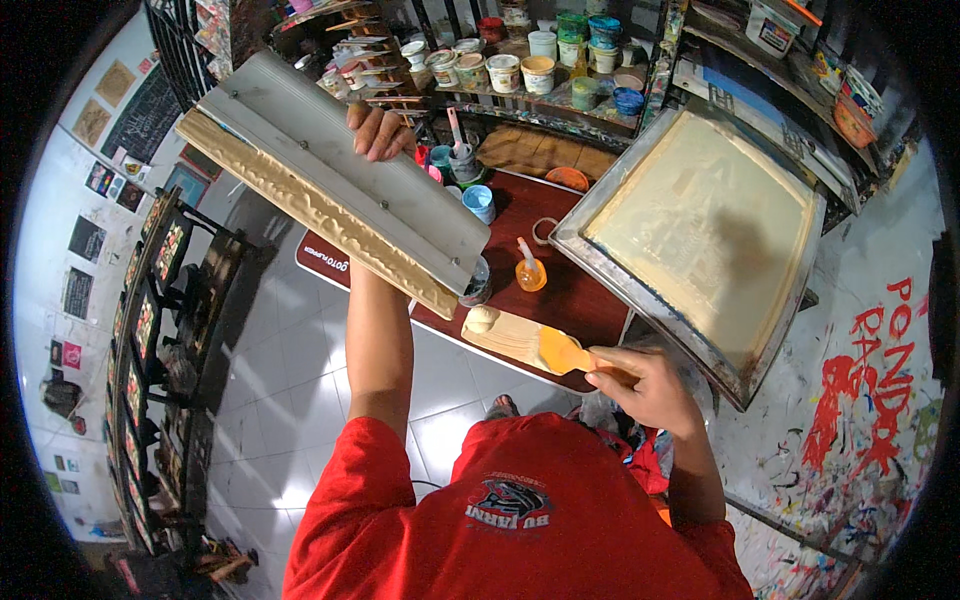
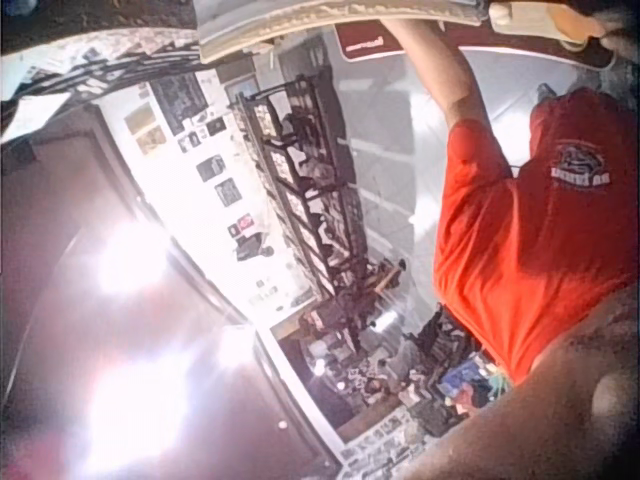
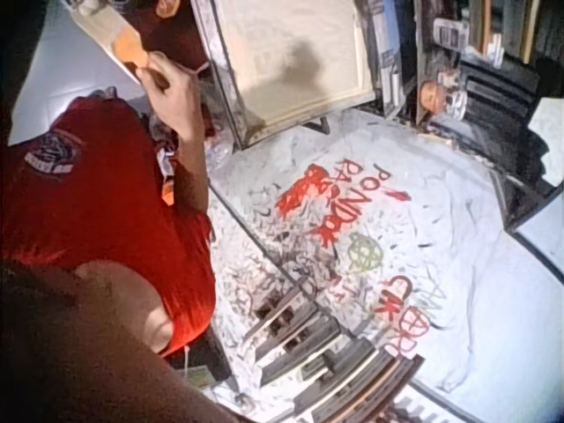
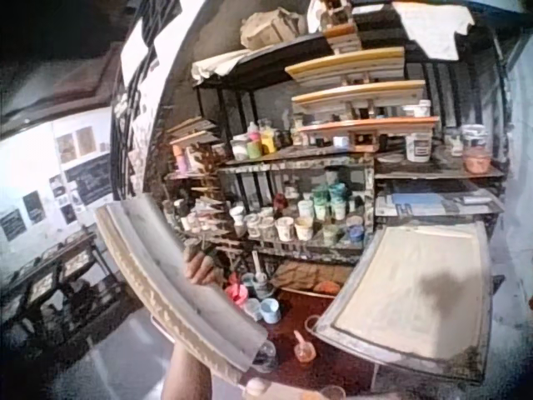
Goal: The person performs screen printing by sliding a squeegee across a mesh frame over t-shirts on a rack, then moves to a table to scrape ink from the squeegee back into a container using a spatula and stirs ink within the mesh frame.
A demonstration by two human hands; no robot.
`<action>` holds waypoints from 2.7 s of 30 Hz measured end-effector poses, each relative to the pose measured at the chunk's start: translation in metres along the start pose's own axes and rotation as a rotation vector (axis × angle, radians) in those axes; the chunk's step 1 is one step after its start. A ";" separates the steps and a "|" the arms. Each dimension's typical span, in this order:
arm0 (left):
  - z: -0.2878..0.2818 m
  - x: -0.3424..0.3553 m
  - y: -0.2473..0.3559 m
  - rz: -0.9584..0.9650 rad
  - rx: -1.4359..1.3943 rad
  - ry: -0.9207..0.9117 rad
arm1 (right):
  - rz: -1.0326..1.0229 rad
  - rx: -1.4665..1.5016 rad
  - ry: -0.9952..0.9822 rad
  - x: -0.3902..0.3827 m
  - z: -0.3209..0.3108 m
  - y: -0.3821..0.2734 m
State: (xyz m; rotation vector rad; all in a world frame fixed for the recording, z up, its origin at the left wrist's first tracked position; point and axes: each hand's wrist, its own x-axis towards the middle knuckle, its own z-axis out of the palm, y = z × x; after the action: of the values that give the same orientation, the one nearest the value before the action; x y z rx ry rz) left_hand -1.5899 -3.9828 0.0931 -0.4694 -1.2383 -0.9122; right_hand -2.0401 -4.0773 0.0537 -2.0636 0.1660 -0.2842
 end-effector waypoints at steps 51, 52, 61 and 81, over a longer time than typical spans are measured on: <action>0.039 -0.044 -0.085 -0.214 0.369 0.197 | -0.175 -0.168 0.041 0.050 -0.008 -0.086; 0.040 -0.047 -0.086 -0.217 0.378 0.205 | -0.189 -0.175 0.047 0.052 -0.009 -0.090; 0.049 -0.070 -0.100 -0.288 0.490 0.288 | -0.237 -0.153 0.123 0.061 -0.024 -0.119; 0.069 -0.186 -0.065 -0.060 1.098 1.114 | -0.052 -0.161 0.290 0.012 -0.011 -0.068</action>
State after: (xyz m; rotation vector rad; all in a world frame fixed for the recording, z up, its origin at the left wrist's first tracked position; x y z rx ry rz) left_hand -1.6927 -3.9068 -0.0715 0.8684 -0.5298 -0.2927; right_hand -2.0319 -4.0561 0.1193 -2.1793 0.3201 -0.6202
